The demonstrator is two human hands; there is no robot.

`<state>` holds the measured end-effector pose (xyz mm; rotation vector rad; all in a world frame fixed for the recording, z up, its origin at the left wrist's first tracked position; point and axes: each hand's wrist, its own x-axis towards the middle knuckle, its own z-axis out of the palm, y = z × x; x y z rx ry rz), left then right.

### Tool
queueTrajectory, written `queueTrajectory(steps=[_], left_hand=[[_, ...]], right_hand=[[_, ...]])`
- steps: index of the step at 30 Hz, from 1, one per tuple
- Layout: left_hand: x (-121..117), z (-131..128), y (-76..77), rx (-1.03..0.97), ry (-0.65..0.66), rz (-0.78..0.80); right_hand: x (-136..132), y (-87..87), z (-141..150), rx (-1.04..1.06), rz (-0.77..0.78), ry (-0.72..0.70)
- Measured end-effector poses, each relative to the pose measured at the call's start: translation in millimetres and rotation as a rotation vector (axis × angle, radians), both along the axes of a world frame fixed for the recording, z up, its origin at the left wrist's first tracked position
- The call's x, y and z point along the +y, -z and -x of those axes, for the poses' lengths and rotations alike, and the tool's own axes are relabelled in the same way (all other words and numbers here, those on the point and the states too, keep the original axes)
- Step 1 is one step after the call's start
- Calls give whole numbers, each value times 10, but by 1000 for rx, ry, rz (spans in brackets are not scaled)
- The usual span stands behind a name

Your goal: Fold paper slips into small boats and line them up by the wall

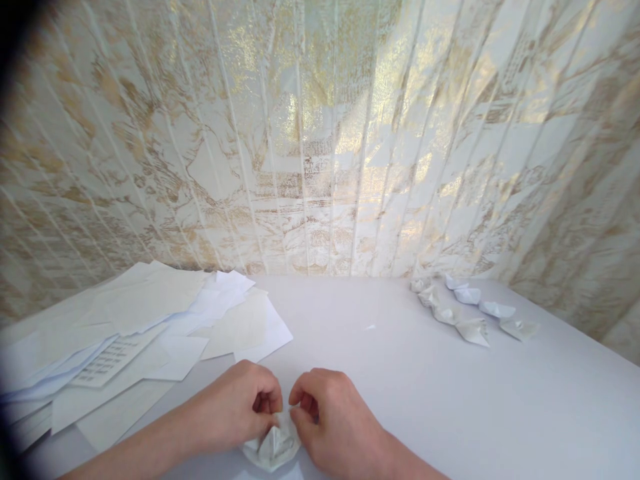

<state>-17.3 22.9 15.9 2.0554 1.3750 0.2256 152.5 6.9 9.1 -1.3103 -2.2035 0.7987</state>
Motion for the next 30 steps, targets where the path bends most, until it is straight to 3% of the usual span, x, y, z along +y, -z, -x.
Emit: queueTrajectory(steps=[8, 22, 26, 30], left_hand=[[-31, -38, -28, -11, -4, -40], [-49, -46, -8, -48, 32, -27], [-10, -19, -7, -179, -48, 76], [26, 16, -64, -453, -64, 314]], right_hand=[[-29, -11, 54, -119, 16, -6], [5, 34, 14, -63, -88, -141], [26, 3, 0, -38, -151, -109], [31, -45, -28, 6, -231, -83]])
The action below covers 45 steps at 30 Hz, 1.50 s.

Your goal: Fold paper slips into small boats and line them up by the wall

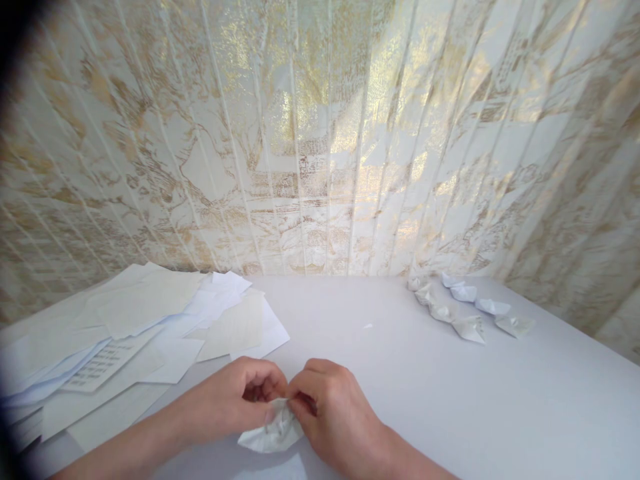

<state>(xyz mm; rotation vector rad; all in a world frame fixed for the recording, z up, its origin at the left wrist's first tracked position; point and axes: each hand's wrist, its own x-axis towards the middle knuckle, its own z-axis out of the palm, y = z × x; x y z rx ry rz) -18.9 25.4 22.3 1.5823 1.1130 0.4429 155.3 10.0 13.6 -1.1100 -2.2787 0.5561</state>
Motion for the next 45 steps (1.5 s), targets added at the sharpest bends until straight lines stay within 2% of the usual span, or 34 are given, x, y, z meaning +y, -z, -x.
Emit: queueTrajectory(steps=[3, 6, 13, 16, 19, 22, 25, 29, 33, 37, 40, 45], left_hand=[[0, 18, -61, -157, -62, 176], [-11, 24, -73, -213, -151, 226], [-14, 17, -12, -309, -116, 315], [-16, 18, -18, -329, -102, 341], [-16, 26, -16, -365, -89, 367], [-12, 41, -6, -413, -88, 397], [-1, 48, -6, -438, -112, 417], [14, 35, -9, -454, -171, 422], [4, 13, 17, -437, -189, 406], [-37, -11, 18, -419, -195, 408], [-61, -31, 3, -437, -207, 450], [-61, -56, 14, -519, -184, 518]], right_hand=[[-15, -19, -15, 0, -55, -9], [-25, -26, -20, -2, -96, -21], [-31, -30, -21, -7, -167, -42], [-40, -33, -13, 25, -136, -44], [-38, -50, 4, 147, -3, 0], [-14, -66, 22, 307, 301, 83], [25, -54, 26, 435, 570, 88], [65, 5, 38, 585, 671, 73], [53, 32, 75, 571, 590, 159], [-19, -22, 81, 409, 322, 243], [-63, -51, 63, 326, 101, 239], [-69, -38, 56, 296, -20, 191]])
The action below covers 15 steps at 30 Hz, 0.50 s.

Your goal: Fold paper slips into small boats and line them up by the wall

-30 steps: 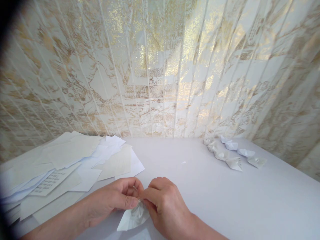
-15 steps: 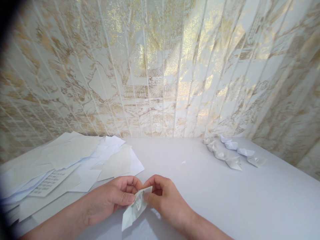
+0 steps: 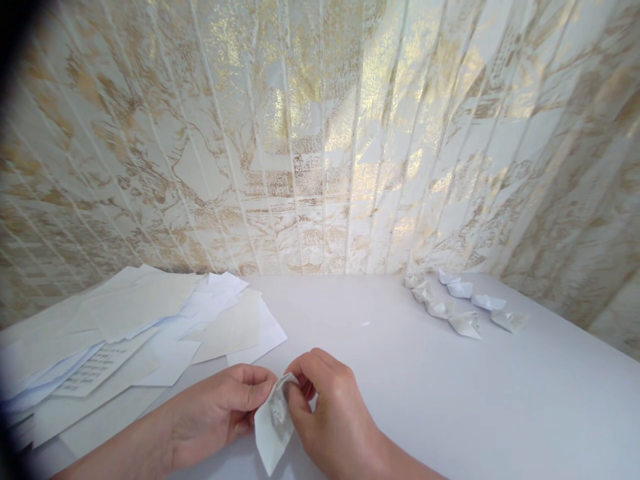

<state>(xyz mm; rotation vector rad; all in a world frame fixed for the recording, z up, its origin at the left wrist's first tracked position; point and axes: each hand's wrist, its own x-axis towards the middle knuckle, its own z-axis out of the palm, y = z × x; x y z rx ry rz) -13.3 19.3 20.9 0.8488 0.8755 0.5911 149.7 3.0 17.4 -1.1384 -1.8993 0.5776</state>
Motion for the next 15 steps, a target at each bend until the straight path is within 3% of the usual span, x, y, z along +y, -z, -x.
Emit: queueTrajectory(steps=[7, 15], left_hand=[[7, -1, 50, -1, -1, -14], [-19, 9, -3, -1, 56, -55]], right_hand=[[-5, -35, 17, 2, 25, -6], [60, -41, 12, 51, 215, 95]])
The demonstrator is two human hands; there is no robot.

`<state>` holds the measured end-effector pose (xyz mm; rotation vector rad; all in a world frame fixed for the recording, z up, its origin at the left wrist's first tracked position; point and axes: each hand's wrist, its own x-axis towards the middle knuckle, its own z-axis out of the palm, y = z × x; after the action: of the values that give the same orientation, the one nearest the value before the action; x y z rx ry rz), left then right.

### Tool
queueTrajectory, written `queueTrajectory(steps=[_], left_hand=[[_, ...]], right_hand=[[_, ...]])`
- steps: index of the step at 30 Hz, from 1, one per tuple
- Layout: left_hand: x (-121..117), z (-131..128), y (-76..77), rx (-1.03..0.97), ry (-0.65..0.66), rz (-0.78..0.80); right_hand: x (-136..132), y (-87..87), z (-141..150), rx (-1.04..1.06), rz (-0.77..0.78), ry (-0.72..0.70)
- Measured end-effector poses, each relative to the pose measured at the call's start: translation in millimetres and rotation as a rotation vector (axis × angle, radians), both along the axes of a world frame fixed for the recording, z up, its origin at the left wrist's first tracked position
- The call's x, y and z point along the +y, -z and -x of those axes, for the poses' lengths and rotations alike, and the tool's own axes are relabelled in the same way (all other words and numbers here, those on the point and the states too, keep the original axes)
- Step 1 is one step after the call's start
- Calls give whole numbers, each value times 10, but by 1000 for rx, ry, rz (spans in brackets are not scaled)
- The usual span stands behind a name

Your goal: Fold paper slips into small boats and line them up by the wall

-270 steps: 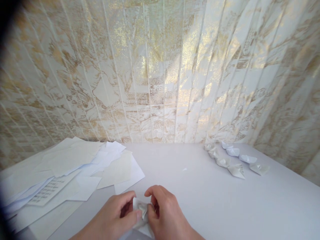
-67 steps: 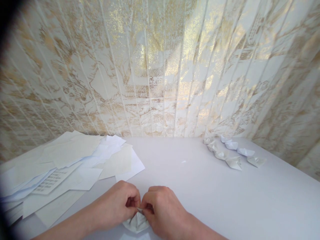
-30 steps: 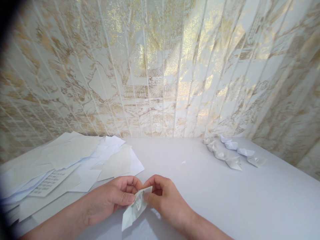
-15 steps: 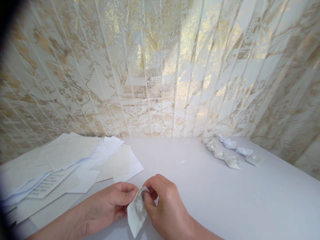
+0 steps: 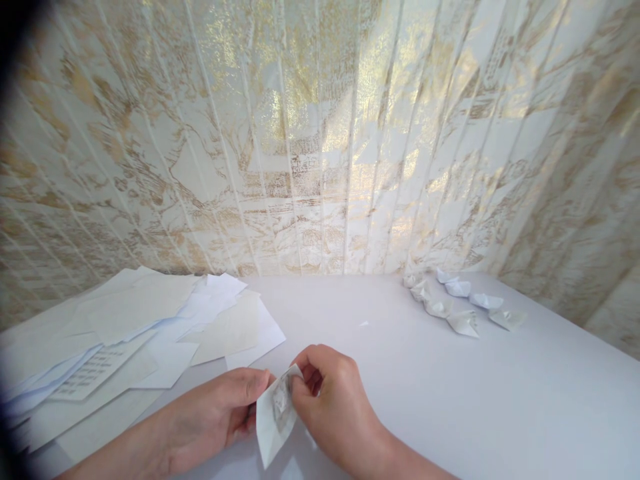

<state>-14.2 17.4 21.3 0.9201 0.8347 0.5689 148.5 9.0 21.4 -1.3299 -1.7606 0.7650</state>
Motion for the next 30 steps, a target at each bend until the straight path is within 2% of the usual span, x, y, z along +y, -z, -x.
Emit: queueTrajectory(steps=[3, 11, 20, 26, 30], left_hand=[[3, 9, -8, 7, 9, 14], [-5, -40, -15, 129, -76, 46], [19, -26, 9, 191, -104, 5], [-42, -32, -87, 319, -50, -168], [-58, -26, -106, 485, -15, -240]], right_hand=[[17, 4, -4, -3, 23, 22], [16, 35, 0, 46, 46, -3], [20, 53, 1, 36, 57, -16], [59, 149, -41, 13, 63, 46], [71, 243, -37, 112, 194, 42]])
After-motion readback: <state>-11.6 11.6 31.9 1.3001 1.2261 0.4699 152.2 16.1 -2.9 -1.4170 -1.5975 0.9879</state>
